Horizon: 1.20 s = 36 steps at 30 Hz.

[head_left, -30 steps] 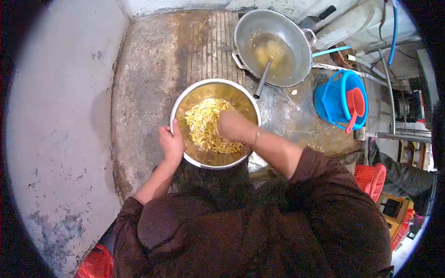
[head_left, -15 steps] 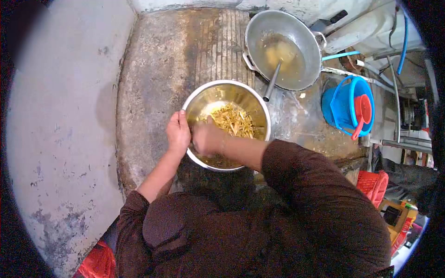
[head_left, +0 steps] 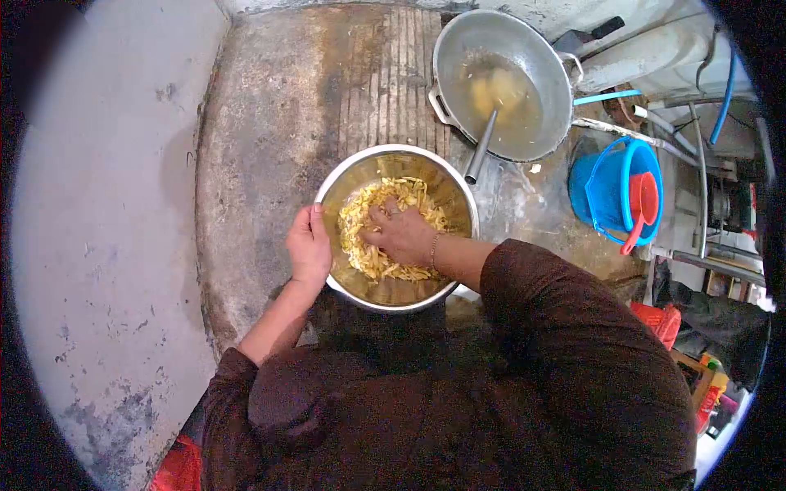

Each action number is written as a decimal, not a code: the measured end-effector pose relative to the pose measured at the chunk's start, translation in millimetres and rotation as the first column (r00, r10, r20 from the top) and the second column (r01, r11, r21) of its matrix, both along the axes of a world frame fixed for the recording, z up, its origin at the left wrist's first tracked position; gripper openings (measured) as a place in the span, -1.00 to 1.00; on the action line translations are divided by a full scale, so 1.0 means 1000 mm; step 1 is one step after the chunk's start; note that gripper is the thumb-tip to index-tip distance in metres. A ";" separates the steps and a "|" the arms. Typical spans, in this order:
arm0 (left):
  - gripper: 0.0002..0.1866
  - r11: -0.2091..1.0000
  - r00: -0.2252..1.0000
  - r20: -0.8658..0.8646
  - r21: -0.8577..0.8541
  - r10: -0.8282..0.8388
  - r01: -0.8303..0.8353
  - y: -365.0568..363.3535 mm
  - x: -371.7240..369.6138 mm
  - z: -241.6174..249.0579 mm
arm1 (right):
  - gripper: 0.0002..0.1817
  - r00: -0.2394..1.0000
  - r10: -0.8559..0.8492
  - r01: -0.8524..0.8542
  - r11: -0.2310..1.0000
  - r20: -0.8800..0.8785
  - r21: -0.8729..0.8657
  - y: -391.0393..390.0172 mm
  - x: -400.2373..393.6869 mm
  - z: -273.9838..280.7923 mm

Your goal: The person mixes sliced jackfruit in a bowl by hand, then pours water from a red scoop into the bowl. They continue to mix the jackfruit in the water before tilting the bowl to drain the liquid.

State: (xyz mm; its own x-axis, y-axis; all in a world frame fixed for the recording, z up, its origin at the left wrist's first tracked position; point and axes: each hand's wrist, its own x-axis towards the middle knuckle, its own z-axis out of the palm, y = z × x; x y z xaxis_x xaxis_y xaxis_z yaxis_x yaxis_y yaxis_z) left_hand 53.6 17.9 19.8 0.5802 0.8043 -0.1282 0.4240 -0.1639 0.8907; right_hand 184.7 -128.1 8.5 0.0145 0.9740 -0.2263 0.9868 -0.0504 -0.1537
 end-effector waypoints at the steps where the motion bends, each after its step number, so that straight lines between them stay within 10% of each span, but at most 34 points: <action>1: -0.68 1.000 1.000 -0.025 -0.001 0.004 -0.004 -0.001 0.000 0.002 | -0.58 0.999 -0.033 0.032 0.999 -0.038 -0.035 0.004 -0.001 0.004; 13: -0.65 0.996 0.999 -0.033 0.083 0.040 -0.037 -0.002 -0.005 -0.009 | -0.72 0.917 -0.366 0.351 0.929 -0.160 -0.113 0.046 0.002 0.002; 19: -0.63 0.990 0.994 -0.009 0.091 0.107 -0.106 -0.009 -0.001 0.002 | -0.36 0.722 -0.635 0.579 0.772 -0.276 -0.262 0.063 0.001 0.015; 27: -0.64 0.984 0.990 0.023 0.110 0.139 -0.141 -0.013 -0.008 -0.013 | -0.37 0.782 -0.302 0.319 0.946 -0.546 -0.066 -0.013 0.029 0.034; 33: -0.64 0.994 0.995 -0.013 0.061 0.095 -0.094 -0.010 -0.008 -0.014 | -0.40 0.504 -0.798 0.736 0.597 -0.330 -0.319 0.011 0.050 0.014; 36: -0.65 0.996 0.997 -0.014 0.054 0.075 -0.074 -0.011 -0.005 -0.003 | -0.43 0.503 -0.810 0.864 0.474 -0.301 0.170 0.050 0.012 -0.023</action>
